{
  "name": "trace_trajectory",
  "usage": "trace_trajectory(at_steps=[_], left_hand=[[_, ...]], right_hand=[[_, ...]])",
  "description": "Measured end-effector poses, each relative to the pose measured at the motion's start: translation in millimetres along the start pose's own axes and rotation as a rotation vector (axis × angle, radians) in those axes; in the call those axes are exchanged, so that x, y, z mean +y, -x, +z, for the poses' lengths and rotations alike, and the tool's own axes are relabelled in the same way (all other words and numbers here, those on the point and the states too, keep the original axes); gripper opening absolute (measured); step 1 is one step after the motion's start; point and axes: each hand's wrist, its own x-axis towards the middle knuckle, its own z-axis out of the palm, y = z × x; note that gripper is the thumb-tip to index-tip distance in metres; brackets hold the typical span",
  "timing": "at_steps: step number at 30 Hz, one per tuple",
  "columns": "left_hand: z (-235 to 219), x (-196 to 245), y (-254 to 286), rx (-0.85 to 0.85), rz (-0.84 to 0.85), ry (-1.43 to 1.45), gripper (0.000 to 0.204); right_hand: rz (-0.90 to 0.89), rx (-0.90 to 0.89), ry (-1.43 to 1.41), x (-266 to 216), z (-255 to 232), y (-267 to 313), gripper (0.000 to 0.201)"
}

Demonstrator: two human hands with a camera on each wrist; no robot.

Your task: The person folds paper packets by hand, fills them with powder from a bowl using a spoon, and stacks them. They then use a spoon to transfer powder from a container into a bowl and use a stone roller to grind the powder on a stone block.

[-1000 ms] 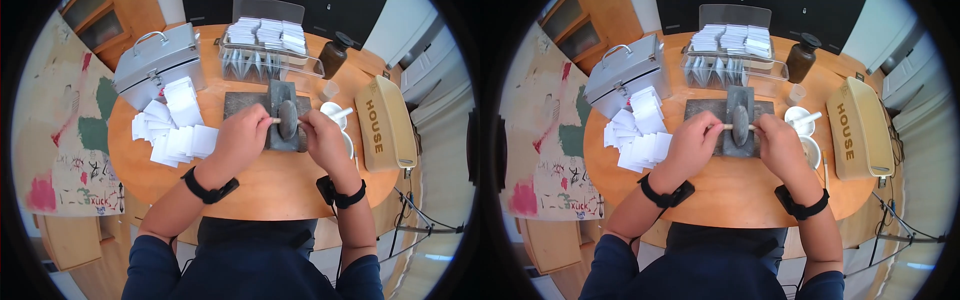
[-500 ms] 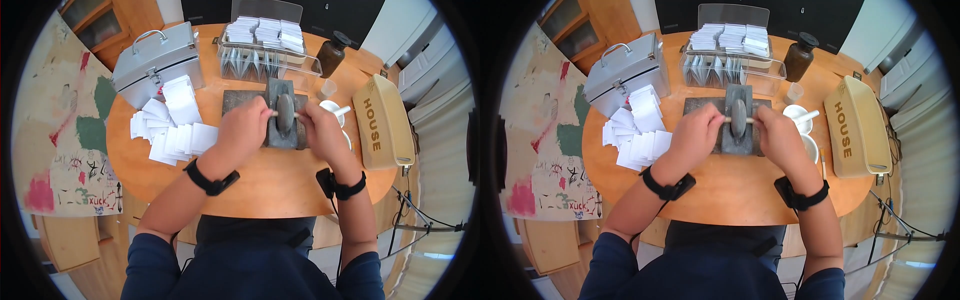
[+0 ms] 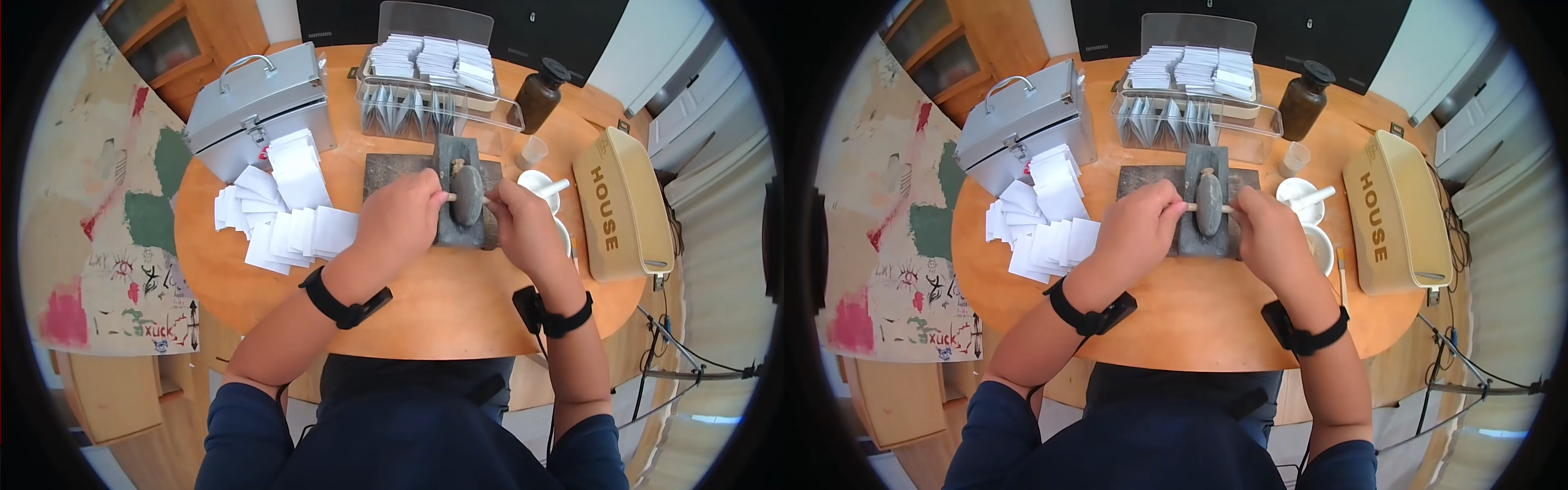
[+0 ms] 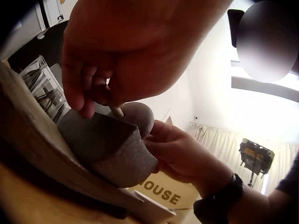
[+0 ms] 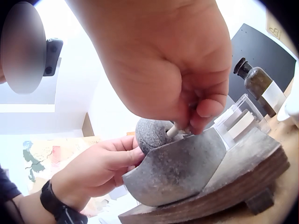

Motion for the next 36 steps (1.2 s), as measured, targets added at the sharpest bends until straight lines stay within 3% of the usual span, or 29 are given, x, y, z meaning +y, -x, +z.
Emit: trace_trajectory(at_steps=[5,18,20,22,28,31,36], left_hand=[[12,-18,-12,0.012,-0.027,-0.02,0.016],[8,-12,-9,-0.02,-0.051,0.006,0.018],[11,-16,-13,-0.034,-0.057,-0.007,0.019],[7,-13,-19,-0.102,-0.173,-0.028,0.018],[7,-13,-6,-0.1,-0.153,0.063,0.023],[11,-19,-18,-0.115,-0.198,-0.074,0.023],[9,-17,-12,-0.108,-0.177,-0.039,0.026]], right_hand=[[0.018,0.004,-0.045,7,6,-9,0.003],[-0.014,0.043,-0.111,14,7,0,0.004],[0.053,0.041,-0.088,15,13,-5,0.005],[0.031,0.064,-0.078,16,13,-9,0.005],[0.012,0.13,-0.069,11,16,2,0.003],[0.078,0.063,-0.076,18,17,-6,0.008],[0.067,0.119,-0.091,15,18,1,0.006]])
